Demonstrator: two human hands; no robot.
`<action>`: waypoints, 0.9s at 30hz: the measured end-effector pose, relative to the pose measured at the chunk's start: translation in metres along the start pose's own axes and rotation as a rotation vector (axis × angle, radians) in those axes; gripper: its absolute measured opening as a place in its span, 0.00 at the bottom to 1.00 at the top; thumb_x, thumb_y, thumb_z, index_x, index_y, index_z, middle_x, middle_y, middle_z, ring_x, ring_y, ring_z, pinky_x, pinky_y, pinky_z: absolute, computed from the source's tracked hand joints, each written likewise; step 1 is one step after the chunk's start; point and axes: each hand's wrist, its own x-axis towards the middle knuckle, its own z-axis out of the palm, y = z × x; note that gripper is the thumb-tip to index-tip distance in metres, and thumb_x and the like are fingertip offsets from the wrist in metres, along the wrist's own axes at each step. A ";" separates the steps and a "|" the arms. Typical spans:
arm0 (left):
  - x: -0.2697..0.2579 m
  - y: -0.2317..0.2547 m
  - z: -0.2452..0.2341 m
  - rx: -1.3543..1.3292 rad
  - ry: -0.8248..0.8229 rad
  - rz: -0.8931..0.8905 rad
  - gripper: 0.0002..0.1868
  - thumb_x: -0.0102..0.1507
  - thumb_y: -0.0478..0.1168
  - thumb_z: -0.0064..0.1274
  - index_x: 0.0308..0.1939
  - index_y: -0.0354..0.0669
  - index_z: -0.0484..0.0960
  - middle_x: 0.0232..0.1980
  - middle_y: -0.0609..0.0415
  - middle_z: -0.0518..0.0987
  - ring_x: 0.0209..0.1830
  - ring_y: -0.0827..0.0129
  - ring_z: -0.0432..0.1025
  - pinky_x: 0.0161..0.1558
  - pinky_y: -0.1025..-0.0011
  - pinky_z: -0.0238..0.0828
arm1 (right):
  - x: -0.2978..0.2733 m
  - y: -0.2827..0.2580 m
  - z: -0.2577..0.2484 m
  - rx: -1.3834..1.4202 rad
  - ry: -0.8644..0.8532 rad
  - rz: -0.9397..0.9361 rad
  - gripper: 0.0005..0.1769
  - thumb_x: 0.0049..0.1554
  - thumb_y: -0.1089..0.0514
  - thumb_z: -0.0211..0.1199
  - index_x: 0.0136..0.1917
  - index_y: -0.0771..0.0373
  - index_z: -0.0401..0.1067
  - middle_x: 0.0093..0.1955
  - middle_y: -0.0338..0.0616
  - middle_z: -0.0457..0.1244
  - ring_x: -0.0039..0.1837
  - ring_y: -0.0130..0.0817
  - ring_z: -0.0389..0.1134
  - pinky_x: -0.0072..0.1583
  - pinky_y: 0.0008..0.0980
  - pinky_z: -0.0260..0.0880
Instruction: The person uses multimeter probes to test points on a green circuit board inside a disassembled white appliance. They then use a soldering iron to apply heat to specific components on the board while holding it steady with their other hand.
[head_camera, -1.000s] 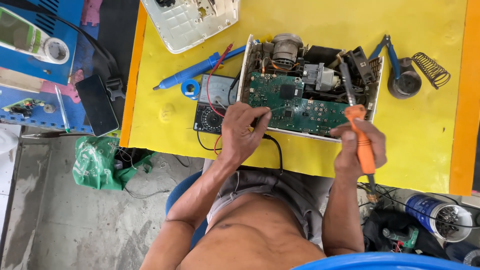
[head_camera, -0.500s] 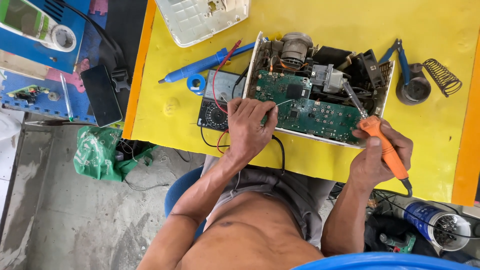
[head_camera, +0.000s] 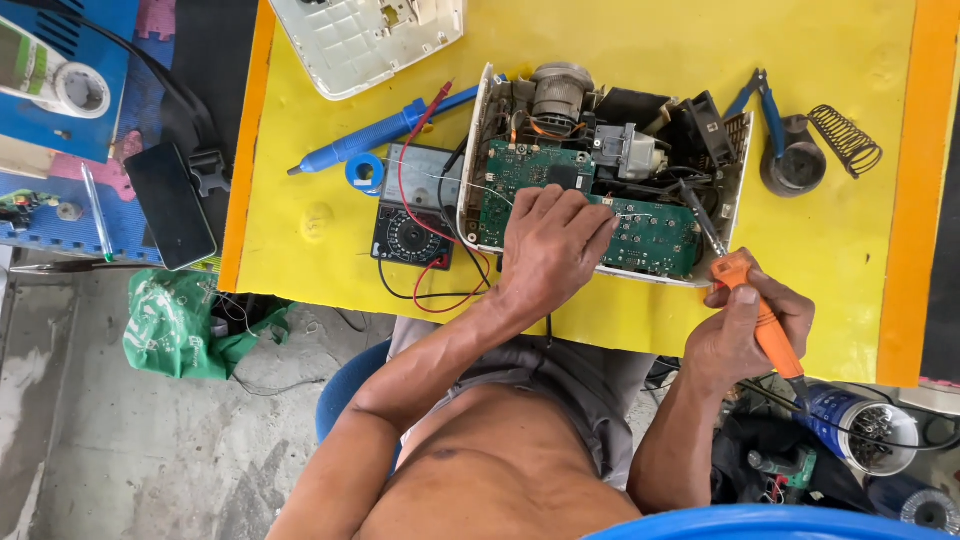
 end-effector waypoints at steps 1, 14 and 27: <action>-0.001 0.000 0.003 -0.001 0.000 0.002 0.05 0.68 0.39 0.59 0.38 0.44 0.81 0.35 0.56 0.73 0.34 0.62 0.65 0.43 0.62 0.59 | 0.000 -0.001 -0.002 0.000 0.002 -0.001 0.18 0.63 0.49 0.67 0.48 0.66 0.66 0.37 0.60 0.61 0.32 0.43 0.62 0.56 0.49 0.75; 0.002 0.010 0.029 0.067 -0.096 -0.015 0.09 0.68 0.36 0.55 0.34 0.42 0.74 0.32 0.54 0.69 0.33 0.61 0.61 0.39 0.62 0.55 | 0.001 0.002 -0.020 -0.003 0.101 0.125 0.16 0.62 0.53 0.65 0.44 0.63 0.61 0.39 0.64 0.64 0.33 0.47 0.65 0.32 0.37 0.64; 0.002 0.009 0.031 0.085 -0.073 0.033 0.10 0.69 0.35 0.54 0.32 0.41 0.72 0.32 0.53 0.67 0.31 0.61 0.60 0.39 0.62 0.56 | 0.004 0.000 -0.017 -0.019 0.114 0.148 0.15 0.61 0.55 0.64 0.43 0.63 0.61 0.36 0.63 0.64 0.34 0.49 0.69 0.30 0.29 0.54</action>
